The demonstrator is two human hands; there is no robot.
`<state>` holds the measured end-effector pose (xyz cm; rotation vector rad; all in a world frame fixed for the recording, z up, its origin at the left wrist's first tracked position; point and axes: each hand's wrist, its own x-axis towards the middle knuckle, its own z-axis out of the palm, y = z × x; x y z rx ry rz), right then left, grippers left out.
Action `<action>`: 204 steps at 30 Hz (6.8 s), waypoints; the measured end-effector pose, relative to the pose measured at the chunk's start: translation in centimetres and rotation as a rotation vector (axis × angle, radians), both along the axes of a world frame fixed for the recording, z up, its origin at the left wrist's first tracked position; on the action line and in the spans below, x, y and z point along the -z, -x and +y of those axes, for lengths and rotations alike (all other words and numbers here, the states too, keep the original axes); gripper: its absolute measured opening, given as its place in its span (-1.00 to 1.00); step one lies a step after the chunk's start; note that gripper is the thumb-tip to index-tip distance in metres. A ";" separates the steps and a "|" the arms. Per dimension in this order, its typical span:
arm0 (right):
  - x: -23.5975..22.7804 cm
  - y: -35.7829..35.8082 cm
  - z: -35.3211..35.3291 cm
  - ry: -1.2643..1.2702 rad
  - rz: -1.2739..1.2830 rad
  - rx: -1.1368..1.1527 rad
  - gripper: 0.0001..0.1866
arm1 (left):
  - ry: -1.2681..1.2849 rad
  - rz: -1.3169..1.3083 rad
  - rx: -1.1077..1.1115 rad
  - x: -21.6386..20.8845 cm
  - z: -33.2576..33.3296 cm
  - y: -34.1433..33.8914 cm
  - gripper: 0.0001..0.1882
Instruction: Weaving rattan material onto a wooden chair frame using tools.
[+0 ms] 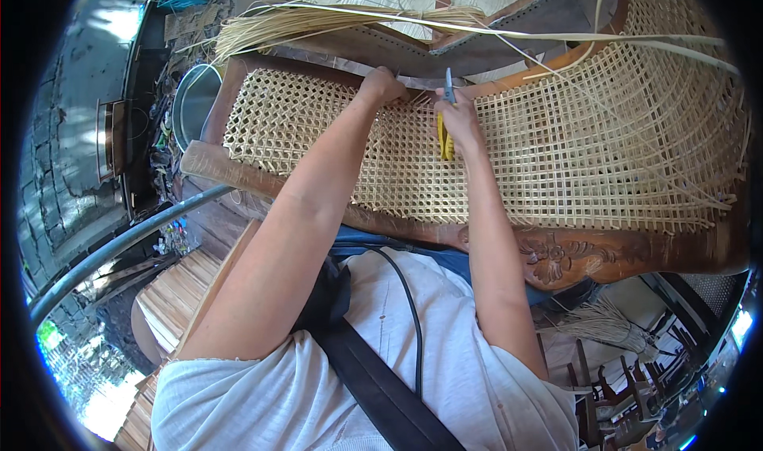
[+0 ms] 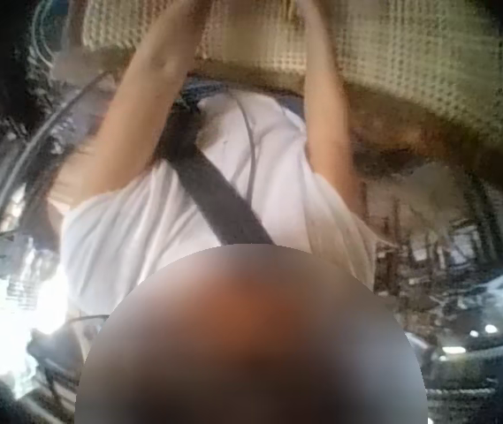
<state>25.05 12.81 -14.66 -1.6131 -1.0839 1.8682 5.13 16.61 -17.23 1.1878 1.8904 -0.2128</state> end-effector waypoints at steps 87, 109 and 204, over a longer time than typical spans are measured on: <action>-17.0 -4.1 -20.2 -0.656 -0.173 -0.563 -0.76 | -0.717 0.394 -0.008 -24.5 -23.5 10.9 -0.74; -10.0 13.2 -11.9 -0.992 0.267 -0.700 -0.88 | -1.094 0.406 -0.427 -20.5 -23.9 14.5 -0.76; -10.6 4.8 -11.7 0.111 0.441 -0.250 -0.72 | -0.571 -0.334 -0.261 -24.6 -26.1 5.2 -0.65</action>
